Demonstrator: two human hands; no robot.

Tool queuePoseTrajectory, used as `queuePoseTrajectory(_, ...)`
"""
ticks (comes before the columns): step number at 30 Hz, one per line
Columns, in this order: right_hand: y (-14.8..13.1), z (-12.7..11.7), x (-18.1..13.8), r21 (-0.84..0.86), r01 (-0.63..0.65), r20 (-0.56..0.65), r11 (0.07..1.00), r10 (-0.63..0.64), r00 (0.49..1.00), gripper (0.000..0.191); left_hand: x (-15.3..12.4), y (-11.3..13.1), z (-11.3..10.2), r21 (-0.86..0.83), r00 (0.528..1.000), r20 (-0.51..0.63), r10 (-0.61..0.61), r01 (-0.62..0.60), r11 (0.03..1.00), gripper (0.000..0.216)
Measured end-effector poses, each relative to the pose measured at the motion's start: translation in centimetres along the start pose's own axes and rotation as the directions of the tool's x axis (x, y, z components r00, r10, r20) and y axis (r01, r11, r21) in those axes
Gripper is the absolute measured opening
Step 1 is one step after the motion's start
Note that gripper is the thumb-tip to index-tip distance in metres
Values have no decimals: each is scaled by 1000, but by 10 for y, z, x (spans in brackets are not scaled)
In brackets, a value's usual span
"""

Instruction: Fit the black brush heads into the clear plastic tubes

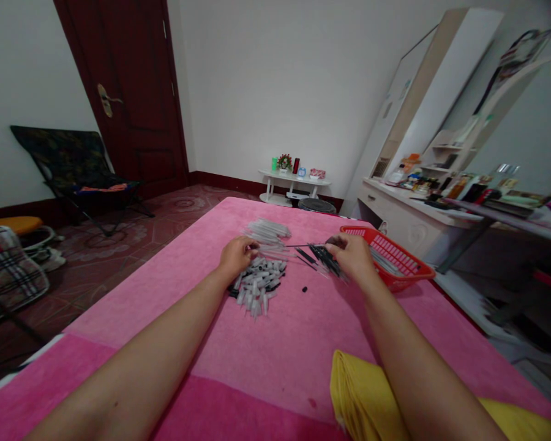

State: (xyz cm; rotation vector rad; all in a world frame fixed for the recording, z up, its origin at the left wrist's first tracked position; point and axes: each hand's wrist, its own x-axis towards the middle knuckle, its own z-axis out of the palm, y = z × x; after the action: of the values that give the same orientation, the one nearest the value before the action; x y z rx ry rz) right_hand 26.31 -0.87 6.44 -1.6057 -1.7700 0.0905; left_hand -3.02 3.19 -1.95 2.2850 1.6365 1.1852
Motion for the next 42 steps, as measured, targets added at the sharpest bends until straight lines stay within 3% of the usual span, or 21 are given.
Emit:
queuePoseTrajectory(7, -12, 6, -5, -5, 9, 28, 1000, -9, 1000, 11, 1, 4, -1, -16, 997, 12, 70, -70, 997, 15)
queuePoseTrajectory(13, -24, 27, -12, 109, 85, 58, 990, -92, 994, 13, 0, 9, -1, -93, 989, 9, 144, -143, 985, 14)
queuePoseTrajectory(17, -25, 35, -13, 140, 76, 46, 987, -83, 995, 24, 1, 5, 2, -242, 998, -46, 33, -43, 969, 17)
queuePoseTrajectory(19, -22, 33, -14, 83, 98, 126, 992, -108, 986, 16, 3, 3, 2, -330, 993, -89, -73, 40, 943, 18)
queuePoseTrajectory(22, -17, 29, -17, 60, 152, 363, 987, -163, 918, 9, 6, 1, 1, -439, 969, -132, -209, 133, 889, 20)
queuePoseTrajectory(25, -14, 29, -23, 90, 166, 549, 982, -188, 814, 18, 7, 0, -1, -499, 951, -142, -276, 172, 850, 23)
queuePoseTrajectory(28, -14, 33, -29, 71, 199, 627, 977, -199, 753, 24, 7, 0, -1, -502, 946, -148, -287, 178, 846, 23)
queuePoseTrajectory(31, -15, 37, -31, 42, 248, 645, 968, -215, 733, 20, 6, 0, 1, -459, 958, -148, -246, 154, 875, 21)
queuePoseTrajectory(35, -17, 39, -28, 67, 267, 547, 961, -259, 796, 11, 4, 3, 3, -352, 985, -147, -95, 38, 935, 17)
queuePoseTrajectory(38, -19, 40, -24, 146, 213, 394, 966, -254, 883, 15, 2, 9, 0, -251, 995, -102, 8, -33, 968, 15)
queuePoseTrajectory(42, -21, 42, -19, 291, 100, 270, 952, -182, 946, 17, 0, 19, -3, -147, 992, -50, 113, -120, 982, 14)
